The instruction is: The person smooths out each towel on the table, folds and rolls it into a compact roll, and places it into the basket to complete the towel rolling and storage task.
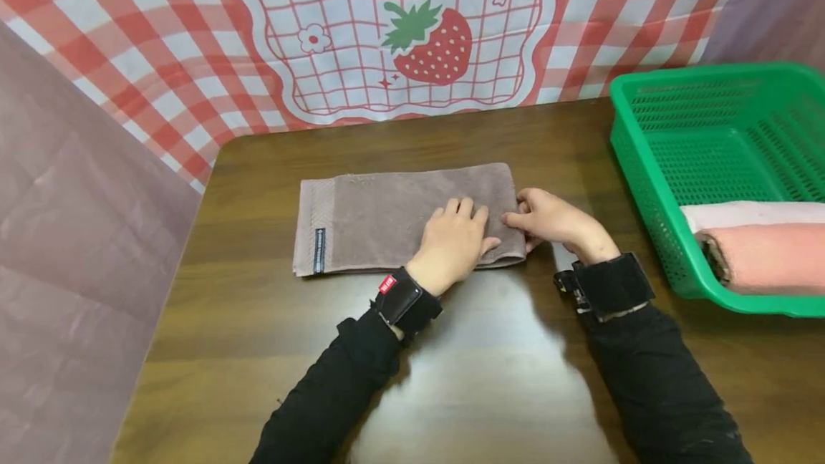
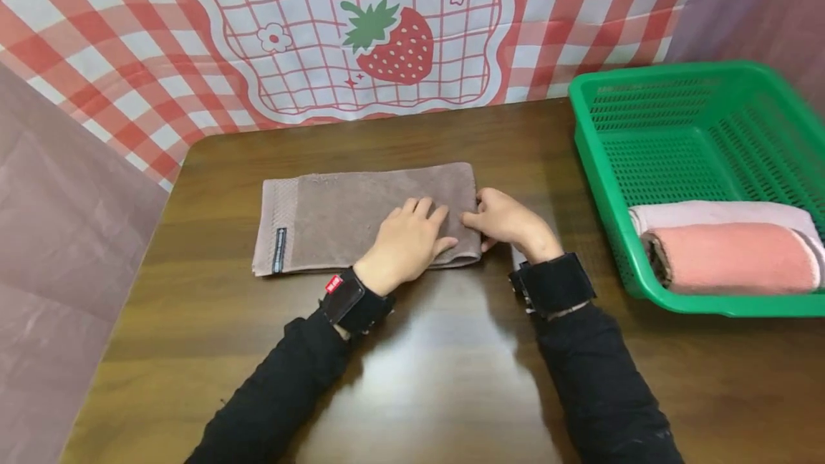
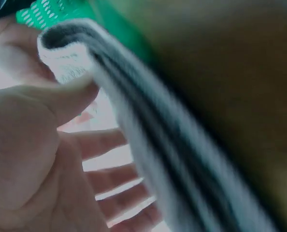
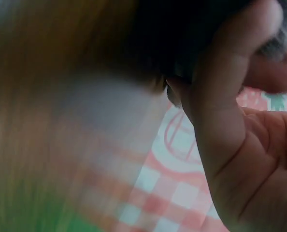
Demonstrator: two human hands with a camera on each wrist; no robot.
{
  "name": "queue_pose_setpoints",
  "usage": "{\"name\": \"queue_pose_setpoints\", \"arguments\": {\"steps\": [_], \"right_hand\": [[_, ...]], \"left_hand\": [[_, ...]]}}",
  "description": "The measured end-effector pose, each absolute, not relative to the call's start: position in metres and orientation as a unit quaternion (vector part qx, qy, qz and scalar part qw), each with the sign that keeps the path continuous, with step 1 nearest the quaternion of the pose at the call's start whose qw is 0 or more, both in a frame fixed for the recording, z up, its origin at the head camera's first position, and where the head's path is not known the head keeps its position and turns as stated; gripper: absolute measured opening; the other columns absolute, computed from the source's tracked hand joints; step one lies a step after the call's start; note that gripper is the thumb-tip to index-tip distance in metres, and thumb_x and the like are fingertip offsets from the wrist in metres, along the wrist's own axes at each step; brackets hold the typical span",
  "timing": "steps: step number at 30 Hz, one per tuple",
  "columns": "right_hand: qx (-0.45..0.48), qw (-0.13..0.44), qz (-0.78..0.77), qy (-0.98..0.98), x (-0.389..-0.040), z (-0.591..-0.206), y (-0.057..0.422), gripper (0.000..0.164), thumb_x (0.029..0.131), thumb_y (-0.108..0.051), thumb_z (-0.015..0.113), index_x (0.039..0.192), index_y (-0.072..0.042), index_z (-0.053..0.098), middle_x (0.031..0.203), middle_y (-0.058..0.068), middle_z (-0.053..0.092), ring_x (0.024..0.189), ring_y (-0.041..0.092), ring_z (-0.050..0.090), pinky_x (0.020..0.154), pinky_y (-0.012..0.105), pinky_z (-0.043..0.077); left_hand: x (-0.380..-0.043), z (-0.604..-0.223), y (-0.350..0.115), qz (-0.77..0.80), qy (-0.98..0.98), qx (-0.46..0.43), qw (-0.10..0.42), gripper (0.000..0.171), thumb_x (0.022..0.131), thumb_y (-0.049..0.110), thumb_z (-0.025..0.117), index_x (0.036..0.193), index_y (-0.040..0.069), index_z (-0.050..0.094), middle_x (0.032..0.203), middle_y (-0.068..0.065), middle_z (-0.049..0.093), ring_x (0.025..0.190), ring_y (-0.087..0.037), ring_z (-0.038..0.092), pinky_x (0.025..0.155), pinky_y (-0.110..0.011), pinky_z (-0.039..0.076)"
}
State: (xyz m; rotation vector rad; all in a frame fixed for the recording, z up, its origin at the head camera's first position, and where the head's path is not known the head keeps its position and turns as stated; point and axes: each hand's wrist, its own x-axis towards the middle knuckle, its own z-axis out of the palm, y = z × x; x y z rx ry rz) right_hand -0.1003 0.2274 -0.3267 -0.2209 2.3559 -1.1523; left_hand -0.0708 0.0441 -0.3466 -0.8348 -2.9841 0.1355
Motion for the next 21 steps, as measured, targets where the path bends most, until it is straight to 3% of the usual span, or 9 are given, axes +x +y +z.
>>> {"name": "queue_pose_setpoints", "arguments": {"steps": [3, 6, 10, 15, 21], "right_hand": [[-0.071, 0.247, -0.427, 0.867, -0.102, -0.326, 0.239, 0.031, 0.100, -0.013, 0.050, 0.118, 0.012, 0.045, 0.071, 0.003, 0.047, 0.054, 0.013, 0.052, 0.054, 0.029, 0.053], [-0.057, 0.249, -0.425, 0.868, -0.104, -0.326, 0.251, 0.040, 0.100, -0.015, 0.048, 0.128, 0.013, 0.042, 0.076, 0.003, 0.047, 0.057, 0.014, 0.051, 0.055, 0.029, 0.052], [-0.056, 0.239, -0.417, 0.875, -0.104, -0.322, 0.252, 0.038, 0.100, -0.015, 0.047, 0.128, 0.010, 0.044, 0.076, 0.003, 0.050, 0.057, 0.014, 0.051, 0.057, 0.030, 0.051], [-0.091, 0.194, -0.422, 0.881, -0.098, -0.309, 0.235, 0.036, 0.101, -0.015, 0.051, 0.127, 0.008, 0.046, 0.070, 0.001, 0.052, 0.055, 0.013, 0.052, 0.057, 0.031, 0.051], [-0.130, 0.191, -0.438, 0.869, -0.091, -0.305, 0.209, 0.056, 0.104, -0.025, 0.052, 0.145, 0.007, 0.033, 0.074, 0.006, 0.055, 0.057, 0.017, 0.054, 0.059, 0.033, 0.049]], "left_hand": [[-0.078, -0.345, 0.049, 0.030, -0.967, -0.250, -0.037, 0.063, 0.097, 0.063, 0.043, 0.143, 0.020, 0.047, 0.140, -0.005, 0.048, 0.131, -0.023, 0.044, 0.103, -0.039, 0.042], [-0.084, -0.346, 0.054, 0.018, -0.968, -0.233, -0.092, 0.075, 0.096, 0.067, 0.038, 0.155, 0.021, 0.032, 0.158, -0.008, 0.031, 0.147, -0.024, 0.027, 0.116, -0.044, 0.028], [-0.089, -0.349, 0.051, 0.006, -0.966, -0.224, -0.130, 0.083, 0.096, 0.069, 0.033, 0.161, 0.021, 0.016, 0.167, -0.007, 0.009, 0.154, -0.024, 0.009, 0.123, -0.046, 0.014], [-0.093, -0.349, 0.047, 0.008, -0.962, -0.236, -0.136, 0.083, 0.097, 0.068, 0.034, 0.161, 0.019, 0.013, 0.168, -0.006, 0.008, 0.154, -0.024, 0.008, 0.123, -0.046, 0.013], [-0.100, -0.344, 0.035, 0.020, -0.948, -0.277, -0.158, 0.078, 0.100, 0.054, 0.047, 0.159, 0.011, 0.020, 0.167, -0.008, 0.010, 0.154, -0.024, 0.007, 0.124, -0.041, 0.013]]}}
